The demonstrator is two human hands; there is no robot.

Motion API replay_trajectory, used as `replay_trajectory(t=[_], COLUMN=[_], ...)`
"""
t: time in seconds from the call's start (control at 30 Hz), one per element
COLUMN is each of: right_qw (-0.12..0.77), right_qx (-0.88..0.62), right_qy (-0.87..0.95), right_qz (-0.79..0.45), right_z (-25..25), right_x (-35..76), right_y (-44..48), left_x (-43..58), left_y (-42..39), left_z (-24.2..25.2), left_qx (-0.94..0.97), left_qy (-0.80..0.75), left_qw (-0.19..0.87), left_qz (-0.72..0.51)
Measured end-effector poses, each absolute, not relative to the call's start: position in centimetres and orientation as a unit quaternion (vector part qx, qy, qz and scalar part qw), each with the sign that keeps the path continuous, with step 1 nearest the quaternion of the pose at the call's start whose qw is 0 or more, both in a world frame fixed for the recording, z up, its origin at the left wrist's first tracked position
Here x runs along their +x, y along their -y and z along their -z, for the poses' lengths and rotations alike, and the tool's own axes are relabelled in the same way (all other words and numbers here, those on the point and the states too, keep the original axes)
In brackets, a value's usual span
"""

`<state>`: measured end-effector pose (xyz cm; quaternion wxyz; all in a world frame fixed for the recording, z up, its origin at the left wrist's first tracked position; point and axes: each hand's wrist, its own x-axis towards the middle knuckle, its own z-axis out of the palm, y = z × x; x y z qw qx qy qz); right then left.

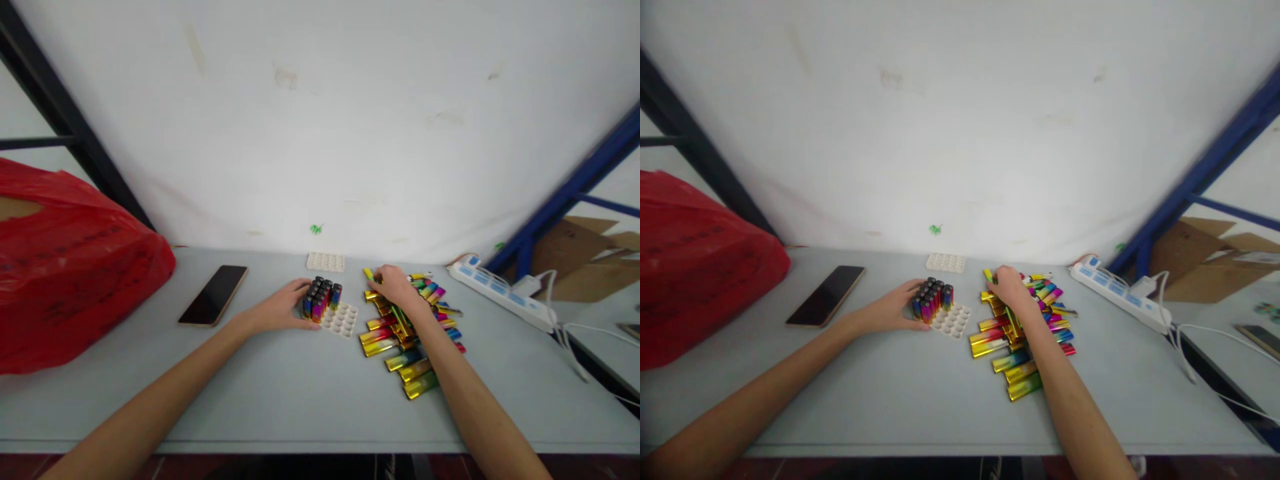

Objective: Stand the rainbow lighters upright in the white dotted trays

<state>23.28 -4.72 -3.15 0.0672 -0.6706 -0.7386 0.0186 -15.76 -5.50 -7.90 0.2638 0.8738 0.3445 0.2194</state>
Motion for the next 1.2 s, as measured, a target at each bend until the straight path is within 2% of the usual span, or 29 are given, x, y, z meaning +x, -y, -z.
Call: replay_trajectory(t=[0.07,0.2,0.3,0.4,0.5,0.63,0.83,0.93,1.2], right_qw=[0.086,0.187,0.306,0.495,0.579,0.559,0.515,0.486,0.481], right_qx=[-0.661,-0.647,-0.627,-0.547,-0.475,-0.454,-0.417,-0.451,-0.538], right_qy=[0.745,0.738,0.713,0.651,0.582,0.516,0.52,0.554,0.636], right_qz=[-0.027,-0.041,-0.071,-0.177,-0.317,-0.463,-0.539,-0.503,-0.275], right_z=[3.0,2.4,1.9,1.7,1.8,2.1,2.6,2.6,3.0], right_x=[23.0,23.2,24.0,24.4,23.7,21.6,19.1,18.3,17.1], right_y=[5.0,4.9,4.7,4.9,5.9,7.8,9.8,10.2,10.9], left_x=[-15.7,-15.8,-15.8,-15.8,-15.8,-15.8,-15.8,-15.8,-16.0], left_y=[5.4,5.3,5.2,5.2,5.2,5.1,5.2,5.3,5.4], left_z=[7.9,8.0,8.1,8.1,8.2,8.2,8.2,8.1,7.9], left_qx=[0.874,0.879,0.881,0.883,0.883,0.883,0.879,0.88,0.883], left_qy=[-0.346,-0.349,-0.343,-0.334,-0.329,-0.33,-0.332,-0.325,-0.327], left_qw=[0.262,0.248,0.243,0.246,0.252,0.255,0.261,0.262,0.252], left_qz=[-0.216,-0.211,-0.215,-0.22,-0.22,-0.218,-0.221,-0.229,-0.221])
